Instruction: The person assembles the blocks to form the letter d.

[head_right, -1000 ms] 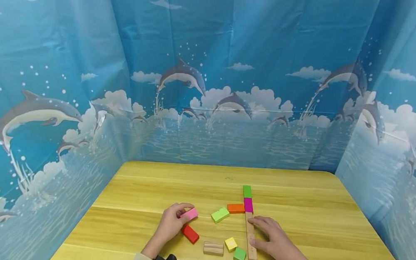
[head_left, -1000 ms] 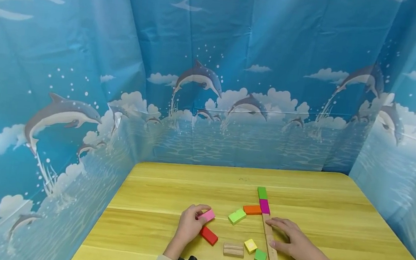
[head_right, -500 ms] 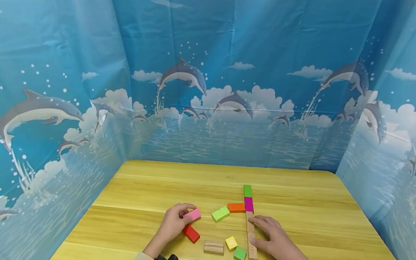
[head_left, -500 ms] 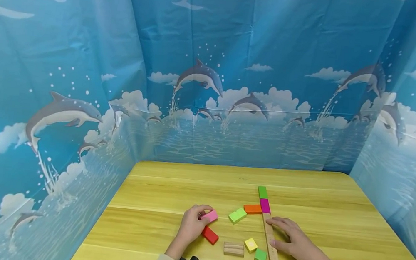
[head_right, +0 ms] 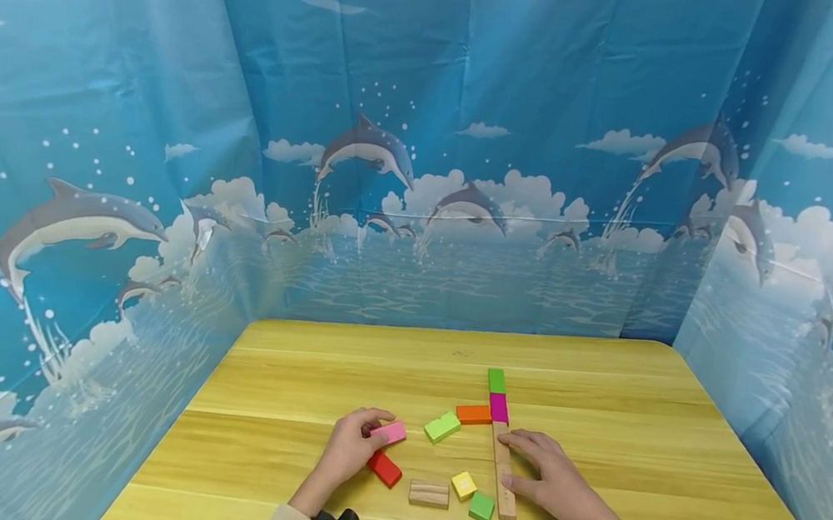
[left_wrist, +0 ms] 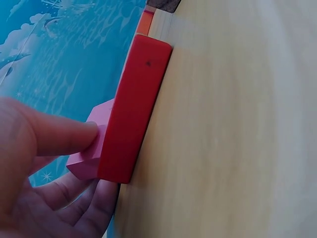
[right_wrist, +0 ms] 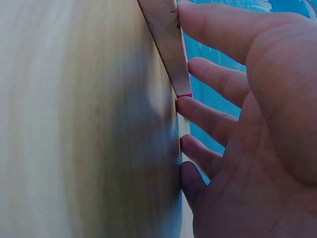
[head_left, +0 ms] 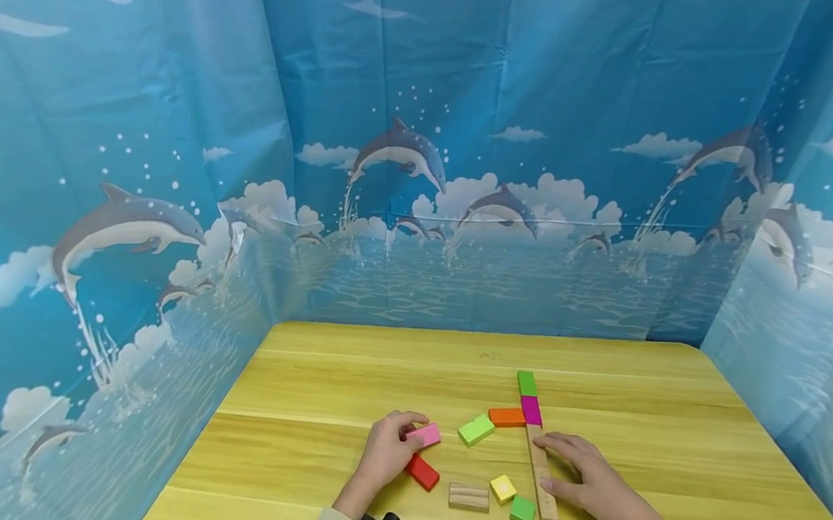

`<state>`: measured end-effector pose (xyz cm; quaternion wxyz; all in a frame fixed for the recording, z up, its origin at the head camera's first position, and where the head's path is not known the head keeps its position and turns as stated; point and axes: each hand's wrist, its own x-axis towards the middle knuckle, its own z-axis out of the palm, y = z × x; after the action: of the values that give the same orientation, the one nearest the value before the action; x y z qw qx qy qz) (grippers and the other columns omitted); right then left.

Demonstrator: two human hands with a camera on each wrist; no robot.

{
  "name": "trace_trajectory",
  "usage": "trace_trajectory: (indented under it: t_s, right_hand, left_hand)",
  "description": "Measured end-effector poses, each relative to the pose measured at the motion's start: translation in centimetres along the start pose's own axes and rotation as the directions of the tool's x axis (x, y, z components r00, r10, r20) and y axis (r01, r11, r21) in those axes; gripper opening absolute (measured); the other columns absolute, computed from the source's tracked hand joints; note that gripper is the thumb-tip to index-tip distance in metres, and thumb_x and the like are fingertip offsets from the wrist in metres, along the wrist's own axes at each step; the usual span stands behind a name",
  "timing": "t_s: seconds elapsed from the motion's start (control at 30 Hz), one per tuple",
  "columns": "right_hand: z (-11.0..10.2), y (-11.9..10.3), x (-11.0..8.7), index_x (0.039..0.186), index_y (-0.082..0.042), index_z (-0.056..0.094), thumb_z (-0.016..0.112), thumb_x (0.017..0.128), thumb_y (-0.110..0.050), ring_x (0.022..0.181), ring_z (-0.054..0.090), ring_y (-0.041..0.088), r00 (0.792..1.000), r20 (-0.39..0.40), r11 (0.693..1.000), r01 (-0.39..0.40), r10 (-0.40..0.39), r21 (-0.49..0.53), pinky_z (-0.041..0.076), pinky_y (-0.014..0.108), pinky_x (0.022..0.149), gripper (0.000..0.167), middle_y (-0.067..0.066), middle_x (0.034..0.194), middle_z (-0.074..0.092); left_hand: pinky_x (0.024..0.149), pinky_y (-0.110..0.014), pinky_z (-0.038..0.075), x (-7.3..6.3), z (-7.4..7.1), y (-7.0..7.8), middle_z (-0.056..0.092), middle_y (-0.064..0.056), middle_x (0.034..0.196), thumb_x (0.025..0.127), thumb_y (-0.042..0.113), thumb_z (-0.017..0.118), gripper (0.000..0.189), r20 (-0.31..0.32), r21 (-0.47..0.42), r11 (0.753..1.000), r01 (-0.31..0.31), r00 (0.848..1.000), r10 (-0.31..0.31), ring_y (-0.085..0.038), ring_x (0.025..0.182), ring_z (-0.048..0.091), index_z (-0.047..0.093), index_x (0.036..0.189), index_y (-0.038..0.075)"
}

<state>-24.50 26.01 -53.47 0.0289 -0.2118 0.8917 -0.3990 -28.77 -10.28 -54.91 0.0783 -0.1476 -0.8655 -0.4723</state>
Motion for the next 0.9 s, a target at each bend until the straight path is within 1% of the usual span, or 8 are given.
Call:
trace_trajectory:
  t_s: [0.17,0.3,0.53,0.7,0.8,0.9]
  right_hand:
    - [0.1,0.1,0.0,0.148,-0.021,0.051,0.067,0.096,-0.042,0.137,0.033,0.049,1.000,-0.001,1.000,-0.002,0.002,0.001,0.035,0.071,0.099,0.058,0.018,0.150,0.042]
    - [0.2,0.2,0.0,0.147,-0.022,0.051,0.067,0.096,-0.042,0.137,0.034,0.049,1.000,-0.004,1.000,-0.003,0.003,-0.001,0.035,0.070,0.099,0.057,0.018,0.149,0.042]
    - [0.1,0.0,0.0,0.147,-0.022,0.051,0.067,0.096,-0.041,0.136,0.034,0.050,1.000,-0.008,1.000,0.007,-0.007,-0.003,0.035,0.071,0.098,0.057,0.018,0.149,0.042]
    - [0.1,0.0,0.1,0.147,-0.022,0.051,0.066,0.097,-0.042,0.136,0.033,0.050,1.000,-0.007,1.000,0.008,-0.008,-0.005,0.035,0.071,0.098,0.056,0.018,0.149,0.042]
    - [0.1,-0.1,0.1,0.147,-0.022,0.051,0.067,0.096,-0.042,0.137,0.033,0.049,1.000,-0.006,1.000,0.006,-0.006,-0.002,0.035,0.071,0.098,0.056,0.018,0.149,0.042]
    - [0.1,-0.1,0.1,0.147,-0.022,0.052,0.067,0.096,-0.042,0.136,0.034,0.049,1.000,-0.011,1.000,0.006,-0.006,-0.008,0.035,0.071,0.098,0.056,0.018,0.149,0.043]
  left_hand:
    - [0.061,-0.027,0.044,0.0,0.2,0.0,0.063,-0.001,0.091,0.090,0.001,0.071,0.027,0.010,0.016,1.000,-0.003,1.000,0.003,-0.012,0.074,0.052,0.076,0.115,0.012]
    - [0.061,-0.026,0.043,0.0,0.4,0.1,0.062,-0.002,0.090,0.090,-0.001,0.071,0.031,0.020,0.050,0.999,-0.021,1.000,0.020,-0.012,0.072,0.050,0.075,0.118,0.013]
    - [0.058,-0.025,0.036,0.0,0.7,0.7,0.058,-0.003,0.084,0.089,-0.006,0.069,0.036,0.041,0.069,0.996,-0.056,0.998,0.054,-0.012,0.066,0.044,0.076,0.118,0.014]
    - [0.059,-0.026,0.036,0.0,0.9,1.0,0.057,-0.003,0.083,0.088,-0.006,0.068,0.035,0.045,0.068,0.997,-0.047,0.998,0.044,-0.012,0.066,0.043,0.077,0.115,0.014]
    - [0.058,-0.026,0.035,-0.1,1.1,1.1,0.056,-0.003,0.083,0.088,-0.007,0.067,0.039,0.056,0.066,0.997,-0.043,0.998,0.040,-0.012,0.066,0.042,0.075,0.120,0.016]
    - [0.058,-0.026,0.035,0.0,1.3,1.3,0.055,-0.002,0.084,0.089,-0.007,0.066,0.044,0.070,0.082,0.995,-0.049,0.997,0.043,-0.012,0.067,0.042,0.075,0.123,0.020]
